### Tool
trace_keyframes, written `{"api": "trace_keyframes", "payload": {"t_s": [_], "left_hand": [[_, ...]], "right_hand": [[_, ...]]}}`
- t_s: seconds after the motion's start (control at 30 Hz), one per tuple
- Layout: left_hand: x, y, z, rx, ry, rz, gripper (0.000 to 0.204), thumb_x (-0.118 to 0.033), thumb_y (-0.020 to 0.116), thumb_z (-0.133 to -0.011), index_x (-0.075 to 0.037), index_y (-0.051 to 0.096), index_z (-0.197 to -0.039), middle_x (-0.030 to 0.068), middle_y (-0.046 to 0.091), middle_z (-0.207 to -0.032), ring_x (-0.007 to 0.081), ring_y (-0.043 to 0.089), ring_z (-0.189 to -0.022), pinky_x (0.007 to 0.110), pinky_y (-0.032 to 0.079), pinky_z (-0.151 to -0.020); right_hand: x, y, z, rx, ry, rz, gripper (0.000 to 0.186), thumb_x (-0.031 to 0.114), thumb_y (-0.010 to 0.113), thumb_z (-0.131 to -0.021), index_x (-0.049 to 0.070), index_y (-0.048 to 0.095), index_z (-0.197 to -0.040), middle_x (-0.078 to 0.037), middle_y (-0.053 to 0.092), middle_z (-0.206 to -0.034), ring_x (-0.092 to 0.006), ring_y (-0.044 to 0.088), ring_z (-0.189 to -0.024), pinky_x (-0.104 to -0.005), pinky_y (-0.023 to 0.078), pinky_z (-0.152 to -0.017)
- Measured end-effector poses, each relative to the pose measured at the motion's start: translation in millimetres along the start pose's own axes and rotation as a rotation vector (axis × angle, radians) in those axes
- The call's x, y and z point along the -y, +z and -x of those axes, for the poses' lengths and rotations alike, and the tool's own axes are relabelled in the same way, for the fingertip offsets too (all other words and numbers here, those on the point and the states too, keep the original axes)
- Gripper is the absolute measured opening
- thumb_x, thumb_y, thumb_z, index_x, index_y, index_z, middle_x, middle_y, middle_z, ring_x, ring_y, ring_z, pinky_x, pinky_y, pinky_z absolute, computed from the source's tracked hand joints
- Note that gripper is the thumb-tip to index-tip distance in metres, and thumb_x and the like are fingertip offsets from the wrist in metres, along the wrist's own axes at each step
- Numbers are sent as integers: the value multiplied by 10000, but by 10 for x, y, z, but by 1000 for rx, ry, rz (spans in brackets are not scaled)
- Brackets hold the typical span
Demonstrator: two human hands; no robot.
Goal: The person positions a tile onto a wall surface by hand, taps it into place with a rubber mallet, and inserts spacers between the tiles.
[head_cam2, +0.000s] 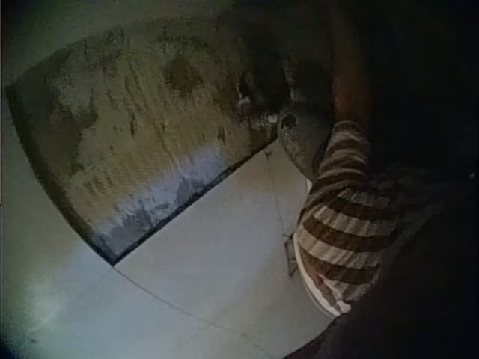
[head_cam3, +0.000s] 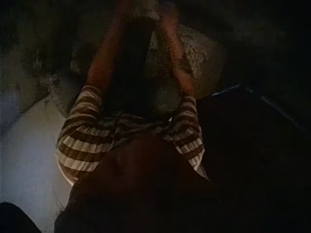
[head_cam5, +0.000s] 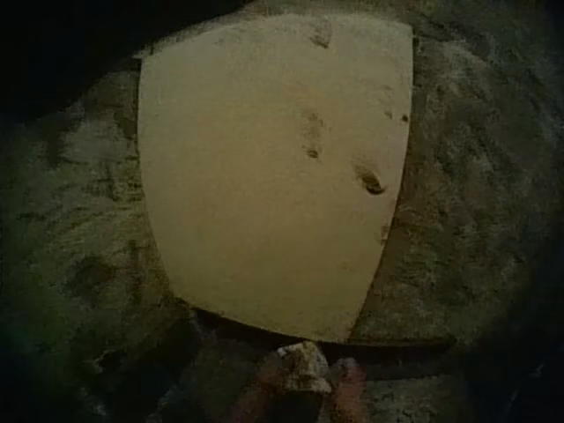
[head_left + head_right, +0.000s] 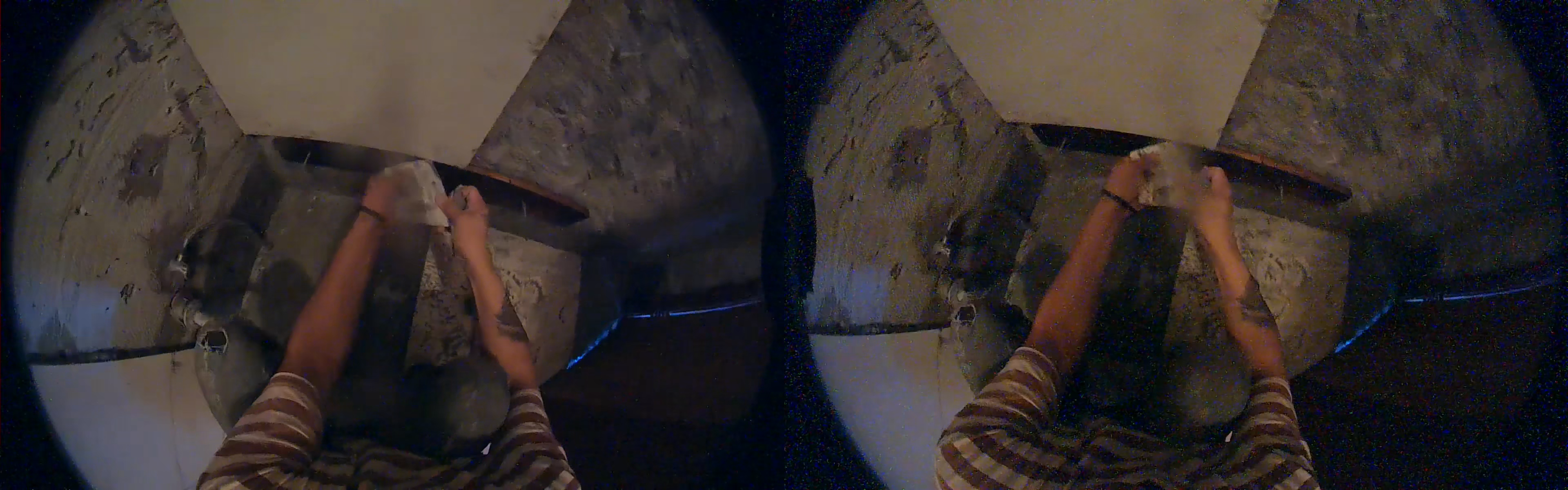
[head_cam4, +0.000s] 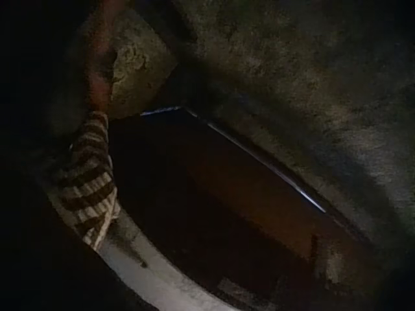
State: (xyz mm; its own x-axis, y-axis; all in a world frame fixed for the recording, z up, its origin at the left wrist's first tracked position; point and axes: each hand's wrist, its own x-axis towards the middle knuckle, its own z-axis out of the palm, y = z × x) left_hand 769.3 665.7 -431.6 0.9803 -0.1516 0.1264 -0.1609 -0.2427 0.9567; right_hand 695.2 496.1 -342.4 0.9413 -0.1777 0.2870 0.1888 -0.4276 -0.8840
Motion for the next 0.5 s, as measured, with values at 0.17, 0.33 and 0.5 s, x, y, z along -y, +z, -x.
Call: {"api": "trace_keyframes", "payload": {"t_s": [0.17, 0.33, 0.5], "left_hand": [[-42, 398, -64, -49, 532, -452, 234, -160, 521, -821, -44, 579, -1016, 111, 619, -991, 212, 601, -901, 338, 490, -802], [-362, 240, -192, -86, 369, -842, 213, -164, 530, -797, -80, 617, -973, 101, 630, -977, 237, 604, -869, 320, 480, -782], [64, -91, -321, -68, 64, -220, 193, -224, 549, -792, -69, 658, -828, 117, 652, -859, 269, 620, -822, 329, 479, -755]], "right_hand": [[-701, -363, -288, -36, 34, -36, 265, 203, 683, -720, 19, 506, -794, -47, 500, -665, -125, 456, -602, -280, 405, -533], [-504, -370, -308, 61, -12, 116, 236, 169, 684, -729, 32, 522, -834, -20, 477, -660, -110, 435, -603, -269, 387, -530], [-485, 39, -125, -58, -25, 53, 238, 164, 687, -730, 22, 499, -764, -23, 494, -699, -117, 433, -665, -281, 391, -614]]}}
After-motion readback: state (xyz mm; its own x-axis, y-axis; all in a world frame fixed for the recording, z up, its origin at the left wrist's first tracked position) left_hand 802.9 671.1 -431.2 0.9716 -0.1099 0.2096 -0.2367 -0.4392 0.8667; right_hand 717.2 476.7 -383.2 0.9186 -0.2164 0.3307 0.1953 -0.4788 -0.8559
